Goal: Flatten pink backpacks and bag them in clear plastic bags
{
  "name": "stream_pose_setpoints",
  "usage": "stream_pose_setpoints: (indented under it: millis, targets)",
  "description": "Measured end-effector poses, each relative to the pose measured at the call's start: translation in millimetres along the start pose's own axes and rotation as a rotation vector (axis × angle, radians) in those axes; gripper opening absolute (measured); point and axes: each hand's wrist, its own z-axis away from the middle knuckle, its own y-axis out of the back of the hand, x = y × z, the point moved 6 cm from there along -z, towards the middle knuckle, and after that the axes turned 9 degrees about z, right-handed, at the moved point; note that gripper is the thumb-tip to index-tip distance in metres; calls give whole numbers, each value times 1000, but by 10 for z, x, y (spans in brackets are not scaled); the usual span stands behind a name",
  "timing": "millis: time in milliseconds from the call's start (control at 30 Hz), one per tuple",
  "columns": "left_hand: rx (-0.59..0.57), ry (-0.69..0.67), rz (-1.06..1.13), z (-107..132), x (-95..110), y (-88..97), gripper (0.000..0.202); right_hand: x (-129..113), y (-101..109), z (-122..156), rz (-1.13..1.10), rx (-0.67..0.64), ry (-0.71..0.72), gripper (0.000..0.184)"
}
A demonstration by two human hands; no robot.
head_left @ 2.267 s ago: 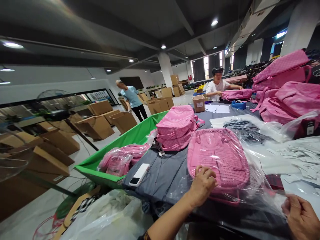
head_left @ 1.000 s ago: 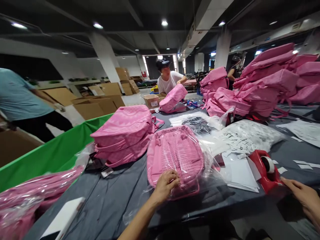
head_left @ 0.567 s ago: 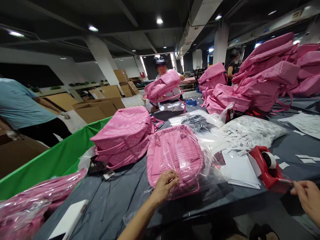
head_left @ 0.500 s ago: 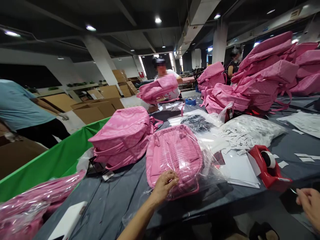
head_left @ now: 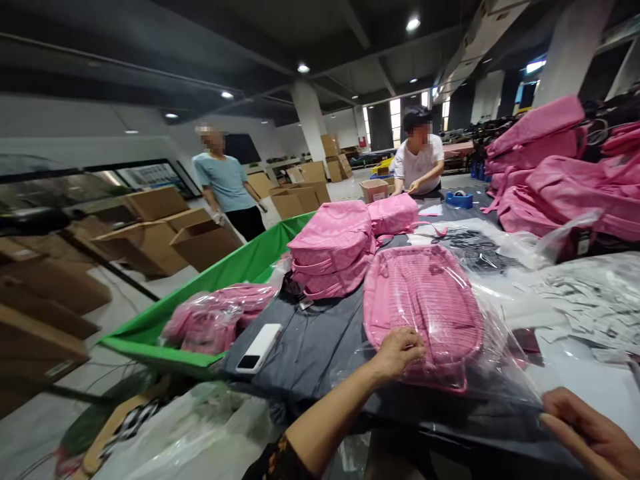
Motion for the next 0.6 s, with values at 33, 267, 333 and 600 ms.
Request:
stream_pose_setpoints:
  millis: [33, 267, 333, 600]
  targets:
    - [2, 8, -10, -5, 1, 0, 16, -273, -115, -147, 69, -155, 173, 45]
    - [16, 23, -22, -19, 15, 3, 13, -1075, -842, -791, 586, -202, 1163, 24]
    - [16, 28, -29, -27, 2, 3, 13, -1004, -959, -916, 662, -169, 1226, 22]
    - [-18, 20, -61, -35, -45, -8, 14, -751, -918, -1334, 548, -580, 714, 18]
